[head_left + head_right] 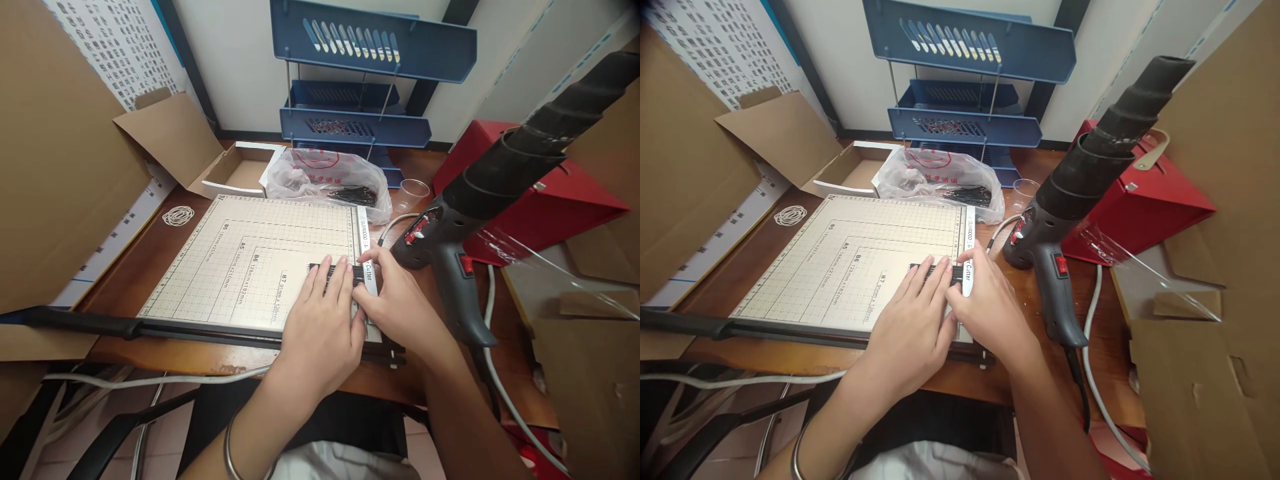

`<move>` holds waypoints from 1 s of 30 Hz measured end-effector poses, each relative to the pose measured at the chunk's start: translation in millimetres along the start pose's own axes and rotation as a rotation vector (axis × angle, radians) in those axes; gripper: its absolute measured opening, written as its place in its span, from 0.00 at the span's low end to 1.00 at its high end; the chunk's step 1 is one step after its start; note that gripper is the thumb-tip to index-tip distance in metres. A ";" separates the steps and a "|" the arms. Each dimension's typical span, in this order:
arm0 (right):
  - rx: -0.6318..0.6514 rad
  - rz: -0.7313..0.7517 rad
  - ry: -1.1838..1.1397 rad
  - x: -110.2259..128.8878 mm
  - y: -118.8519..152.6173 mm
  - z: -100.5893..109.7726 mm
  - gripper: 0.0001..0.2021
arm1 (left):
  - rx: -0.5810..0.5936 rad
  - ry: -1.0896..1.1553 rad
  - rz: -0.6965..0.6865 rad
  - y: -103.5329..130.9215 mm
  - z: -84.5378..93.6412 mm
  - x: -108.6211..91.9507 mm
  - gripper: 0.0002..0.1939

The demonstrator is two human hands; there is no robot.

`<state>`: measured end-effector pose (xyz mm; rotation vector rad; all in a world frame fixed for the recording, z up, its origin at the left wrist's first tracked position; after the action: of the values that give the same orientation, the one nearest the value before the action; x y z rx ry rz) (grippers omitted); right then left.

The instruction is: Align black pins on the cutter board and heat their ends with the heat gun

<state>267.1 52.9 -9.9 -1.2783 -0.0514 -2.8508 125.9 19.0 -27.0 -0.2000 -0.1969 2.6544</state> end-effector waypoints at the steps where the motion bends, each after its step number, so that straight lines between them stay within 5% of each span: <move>1: -0.004 -0.006 -0.003 -0.8 -0.4 0.1 0.14 | -0.004 0.001 0.001 0.1 -0.1 0.0 0.33; 9: -0.045 -0.037 0.030 -2.7 -2.5 -2.3 0.15 | -0.018 0.002 0.006 0.4 -1.5 -0.6 0.32; 15: -0.192 -0.033 -0.316 -13.4 -4.4 4.4 0.13 | -0.049 0.003 -0.004 0.0 -2.0 -2.9 0.32; 30: -0.153 0.086 -0.161 -13.6 -8.5 3.4 0.14 | -0.064 0.013 -0.023 -1.2 -2.9 -3.5 0.31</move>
<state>278.5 61.5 -18.1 -1.4957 0.2181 -2.7200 129.9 18.7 -29.3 -0.2349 -0.2789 2.6248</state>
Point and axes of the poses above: each hand's wrist, its own y-axis away from the middle knuckle, its own z-axis out of the back of the hand, x = y × z, the point moved 2 cm from there along -y, towards the middle knuckle, and after that the axes turned 2 degrees about -y, right-handed, at the moved point
